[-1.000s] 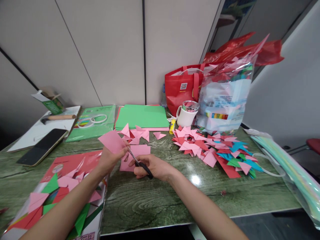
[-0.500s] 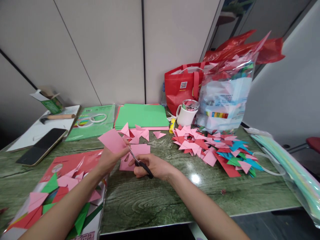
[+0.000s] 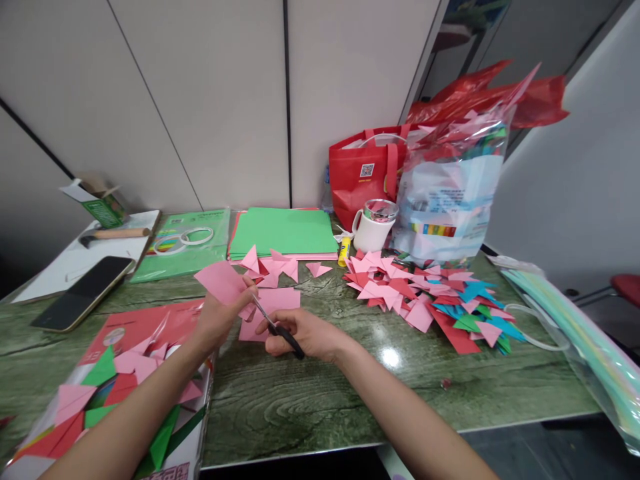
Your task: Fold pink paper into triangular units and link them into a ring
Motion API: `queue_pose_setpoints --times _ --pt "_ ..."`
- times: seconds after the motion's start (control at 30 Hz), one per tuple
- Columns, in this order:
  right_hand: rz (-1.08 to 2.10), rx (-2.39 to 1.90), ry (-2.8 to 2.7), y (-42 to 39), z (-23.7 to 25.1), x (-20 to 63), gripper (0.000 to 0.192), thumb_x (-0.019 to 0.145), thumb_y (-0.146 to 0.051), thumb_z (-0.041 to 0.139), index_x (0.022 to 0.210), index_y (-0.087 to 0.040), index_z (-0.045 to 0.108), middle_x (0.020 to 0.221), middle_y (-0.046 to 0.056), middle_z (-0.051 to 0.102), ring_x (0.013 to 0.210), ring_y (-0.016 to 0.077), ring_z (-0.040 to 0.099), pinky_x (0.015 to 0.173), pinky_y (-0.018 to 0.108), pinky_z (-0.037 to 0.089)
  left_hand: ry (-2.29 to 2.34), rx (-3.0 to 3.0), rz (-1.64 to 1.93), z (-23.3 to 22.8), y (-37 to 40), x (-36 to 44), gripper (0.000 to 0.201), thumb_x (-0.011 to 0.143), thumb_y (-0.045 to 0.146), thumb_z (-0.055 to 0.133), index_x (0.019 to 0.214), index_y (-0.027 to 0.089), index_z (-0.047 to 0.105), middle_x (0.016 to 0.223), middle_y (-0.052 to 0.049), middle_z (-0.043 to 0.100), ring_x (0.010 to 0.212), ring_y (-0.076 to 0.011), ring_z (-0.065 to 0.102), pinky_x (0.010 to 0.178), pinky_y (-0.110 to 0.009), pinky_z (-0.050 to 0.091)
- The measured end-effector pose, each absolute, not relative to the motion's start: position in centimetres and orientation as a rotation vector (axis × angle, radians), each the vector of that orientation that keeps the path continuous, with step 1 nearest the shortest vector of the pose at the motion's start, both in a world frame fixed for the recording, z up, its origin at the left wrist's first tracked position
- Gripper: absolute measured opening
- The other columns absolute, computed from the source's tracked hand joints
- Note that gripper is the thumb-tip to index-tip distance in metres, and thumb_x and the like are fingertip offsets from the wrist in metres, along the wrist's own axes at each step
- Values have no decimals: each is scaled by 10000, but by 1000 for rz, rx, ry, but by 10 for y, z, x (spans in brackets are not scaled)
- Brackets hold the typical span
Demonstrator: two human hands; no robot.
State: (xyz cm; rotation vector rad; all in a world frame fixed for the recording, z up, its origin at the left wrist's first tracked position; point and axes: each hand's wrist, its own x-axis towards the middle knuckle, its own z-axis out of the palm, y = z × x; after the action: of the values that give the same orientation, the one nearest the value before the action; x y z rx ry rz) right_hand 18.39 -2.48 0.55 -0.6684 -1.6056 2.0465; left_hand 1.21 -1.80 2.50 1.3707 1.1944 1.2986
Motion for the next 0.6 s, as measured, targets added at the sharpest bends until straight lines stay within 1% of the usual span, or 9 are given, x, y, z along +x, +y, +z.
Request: queue_pose_setpoints --times 0.13,0.27,0.33,0.43,0.53,0.6 --pt "2052 -645 -1584 -25 5 185 449 645 -413 694 977 -135 578 711 -18 471 635 82 447 716 295 438 1082 1260 1317 22 -17 12 203 720 339 580 728 144 527 625 11 526 461 -90 467 390 -207 377" --pt "2060 -630 -1569 -26 5 184 438 646 -415 692 968 -141 575 713 -18 470 643 86 453 720 298 443 1056 1226 1326 22 -17 11 226 700 328 613 793 139 530 677 -6 539 505 -96 480 390 -196 380" --pt "2059 -632 -1570 -26 5 184 446 641 -427 691 963 -142 574 712 -18 472 648 89 459 716 296 446 1052 1245 1306 23 -17 10 266 664 301 652 845 147 531 677 6 539 505 -93 477 405 -197 384" --pt "2056 -635 -1579 -26 6 184 456 638 -431 691 965 -136 573 708 -19 475 646 88 462 712 291 445 1078 1333 1276 25 -17 8 307 637 272 674 883 156 530 664 22 540 509 -89 484 472 -213 407" --pt "2060 -644 -1586 -26 6 184 448 646 -430 686 964 -134 573 712 -19 476 650 87 463 713 287 437 1177 1459 1275 29 -18 7 282 636 266 671 859 159 536 660 21 545 541 -98 500 534 -227 421" --pt "2043 -652 -1608 -26 6 184 444 643 -428 689 955 -135 573 721 -15 482 664 91 463 717 284 431 1258 1522 1270 32 -19 7 224 640 276 662 792 157 549 660 14 551 565 -108 509 551 -233 426"
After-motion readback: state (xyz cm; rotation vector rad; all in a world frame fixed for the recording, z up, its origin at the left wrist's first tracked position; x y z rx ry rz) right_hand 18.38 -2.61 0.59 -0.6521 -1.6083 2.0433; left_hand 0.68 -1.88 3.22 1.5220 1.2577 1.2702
